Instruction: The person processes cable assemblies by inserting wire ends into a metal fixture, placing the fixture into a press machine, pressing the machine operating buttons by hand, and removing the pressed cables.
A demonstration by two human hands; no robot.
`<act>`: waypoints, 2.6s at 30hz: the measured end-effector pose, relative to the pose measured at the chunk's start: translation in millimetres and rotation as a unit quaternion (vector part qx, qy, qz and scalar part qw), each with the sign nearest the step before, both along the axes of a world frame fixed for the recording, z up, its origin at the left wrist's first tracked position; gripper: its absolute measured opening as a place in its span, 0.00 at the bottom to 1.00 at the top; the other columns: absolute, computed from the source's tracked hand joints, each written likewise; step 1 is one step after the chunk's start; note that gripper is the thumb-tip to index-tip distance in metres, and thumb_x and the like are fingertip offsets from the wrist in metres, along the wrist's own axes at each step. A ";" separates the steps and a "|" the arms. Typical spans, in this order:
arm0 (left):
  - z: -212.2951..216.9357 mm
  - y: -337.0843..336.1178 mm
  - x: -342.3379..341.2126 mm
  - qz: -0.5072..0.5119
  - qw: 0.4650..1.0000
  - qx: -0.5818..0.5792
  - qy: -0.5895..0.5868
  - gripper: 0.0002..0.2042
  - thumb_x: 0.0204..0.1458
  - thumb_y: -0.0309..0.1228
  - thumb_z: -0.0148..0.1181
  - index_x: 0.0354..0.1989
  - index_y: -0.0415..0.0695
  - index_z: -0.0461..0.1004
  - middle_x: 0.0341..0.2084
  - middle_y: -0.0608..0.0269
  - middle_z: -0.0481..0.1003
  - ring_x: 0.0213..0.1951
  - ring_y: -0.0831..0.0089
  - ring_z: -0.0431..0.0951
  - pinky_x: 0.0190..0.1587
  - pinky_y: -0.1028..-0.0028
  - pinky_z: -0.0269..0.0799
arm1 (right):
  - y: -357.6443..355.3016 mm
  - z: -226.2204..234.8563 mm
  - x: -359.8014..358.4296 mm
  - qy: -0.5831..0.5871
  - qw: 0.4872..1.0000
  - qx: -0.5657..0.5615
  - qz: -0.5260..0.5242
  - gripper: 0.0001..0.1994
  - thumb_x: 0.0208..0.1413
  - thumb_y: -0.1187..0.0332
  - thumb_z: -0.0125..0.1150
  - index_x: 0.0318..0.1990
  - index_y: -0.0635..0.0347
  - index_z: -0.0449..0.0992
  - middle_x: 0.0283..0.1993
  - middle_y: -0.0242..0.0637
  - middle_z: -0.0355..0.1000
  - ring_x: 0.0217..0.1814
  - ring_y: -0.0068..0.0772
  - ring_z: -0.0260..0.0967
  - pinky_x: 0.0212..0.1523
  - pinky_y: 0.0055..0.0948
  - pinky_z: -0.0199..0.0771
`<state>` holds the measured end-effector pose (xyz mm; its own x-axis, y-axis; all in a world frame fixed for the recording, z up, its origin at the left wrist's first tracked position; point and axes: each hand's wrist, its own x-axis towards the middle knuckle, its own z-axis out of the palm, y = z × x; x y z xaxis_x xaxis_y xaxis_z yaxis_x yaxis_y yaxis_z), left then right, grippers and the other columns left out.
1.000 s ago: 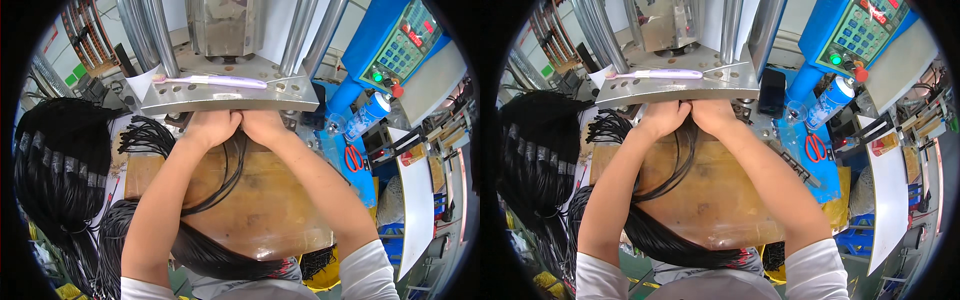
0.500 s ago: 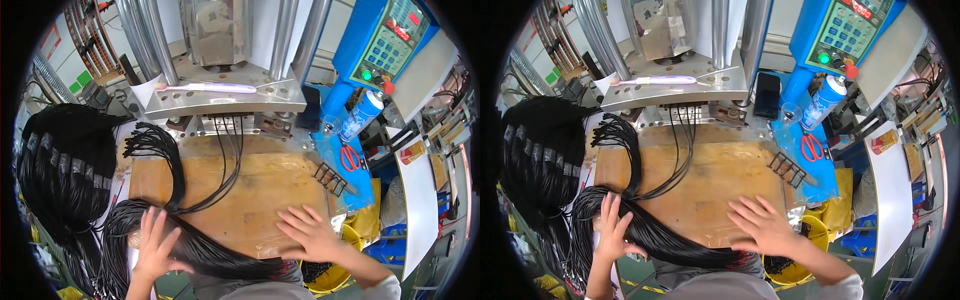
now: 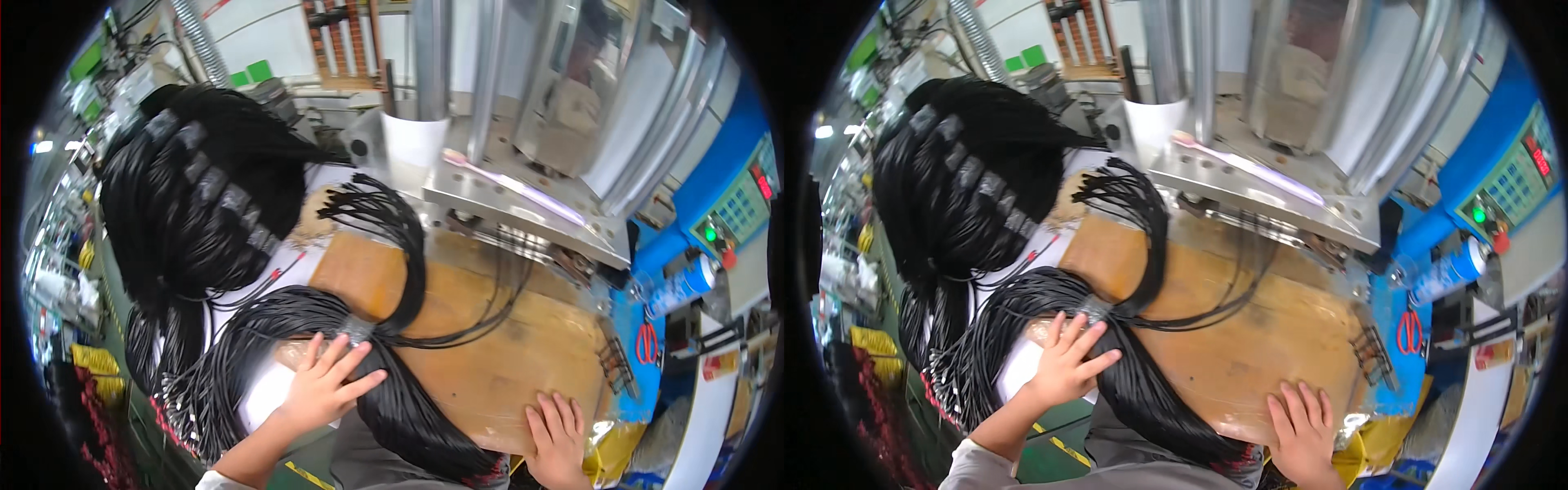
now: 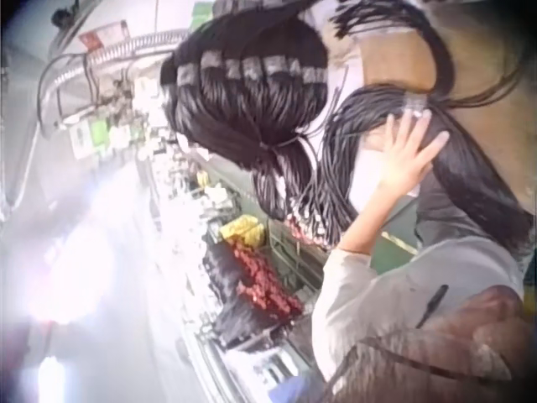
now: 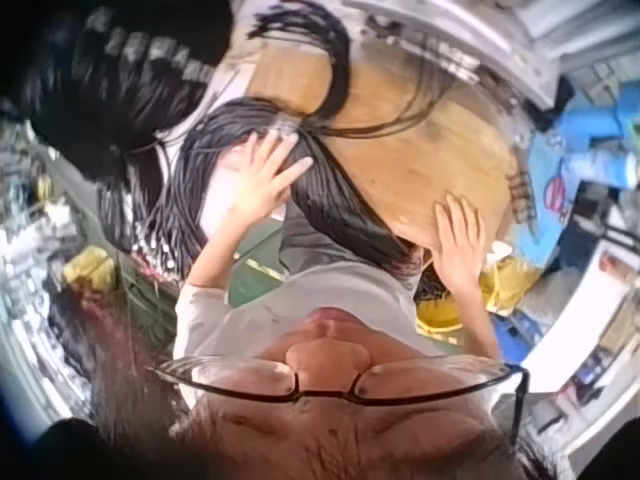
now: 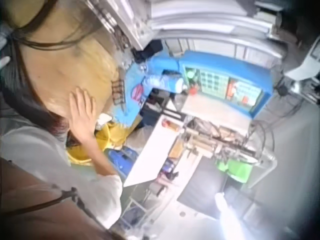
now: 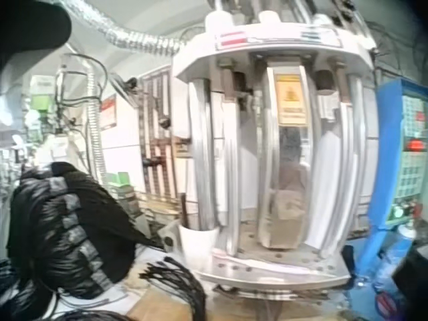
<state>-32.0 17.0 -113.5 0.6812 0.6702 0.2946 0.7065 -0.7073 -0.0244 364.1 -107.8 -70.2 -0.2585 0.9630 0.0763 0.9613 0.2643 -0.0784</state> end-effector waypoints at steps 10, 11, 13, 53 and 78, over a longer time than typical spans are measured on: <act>5.6 -4.1 -5.8 0.014 1.000 -0.016 0.004 0.33 0.46 0.37 0.69 0.65 0.72 0.71 0.70 0.67 0.64 0.72 0.58 0.59 0.73 0.45 0.48 | 4.6 8.4 -7.6 0.056 0.998 -0.010 0.023 0.38 0.42 0.73 0.64 0.68 0.57 0.67 0.73 0.45 0.60 0.76 0.55 0.55 0.75 0.55 0.51; 5.9 -3.9 -5.4 0.014 1.000 -0.014 0.001 0.33 0.47 0.37 0.69 0.65 0.72 0.71 0.70 0.67 0.64 0.73 0.58 0.59 0.73 0.45 0.48 | 5.0 8.1 -7.7 0.060 0.998 -0.008 0.020 0.38 0.42 0.74 0.64 0.68 0.57 0.67 0.73 0.45 0.60 0.75 0.55 0.55 0.75 0.55 0.51; 8.5 -4.8 -5.6 0.015 1.000 -0.011 0.007 0.34 0.46 0.38 0.70 0.66 0.72 0.70 0.70 0.66 0.64 0.73 0.58 0.58 0.73 0.44 0.49 | 3.9 8.0 -8.0 0.065 0.998 -0.008 0.019 0.37 0.43 0.74 0.63 0.68 0.57 0.68 0.73 0.45 0.60 0.75 0.55 0.55 0.75 0.55 0.51; 54.1 1.9 154.3 -0.203 0.949 -0.224 -0.084 0.14 0.50 0.38 0.70 0.35 0.41 0.75 0.26 0.57 0.77 0.33 0.55 0.79 0.37 0.57 0.70 | 31.0 33.7 76.3 0.185 0.980 0.019 -0.066 0.11 0.53 0.61 0.75 0.33 0.56 0.81 0.28 0.32 0.76 0.32 0.32 0.71 0.37 0.34 0.69; 95.3 -30.7 252.4 -0.391 0.772 -0.498 -0.061 0.05 0.60 0.30 0.57 0.38 0.43 0.71 0.32 0.56 0.76 0.34 0.52 0.79 0.40 0.56 0.76 | 47.0 0.7 139.0 0.044 0.954 0.041 -0.293 0.23 0.55 0.54 0.71 0.49 0.64 0.80 0.56 0.53 0.75 0.57 0.53 0.73 0.57 0.41 0.74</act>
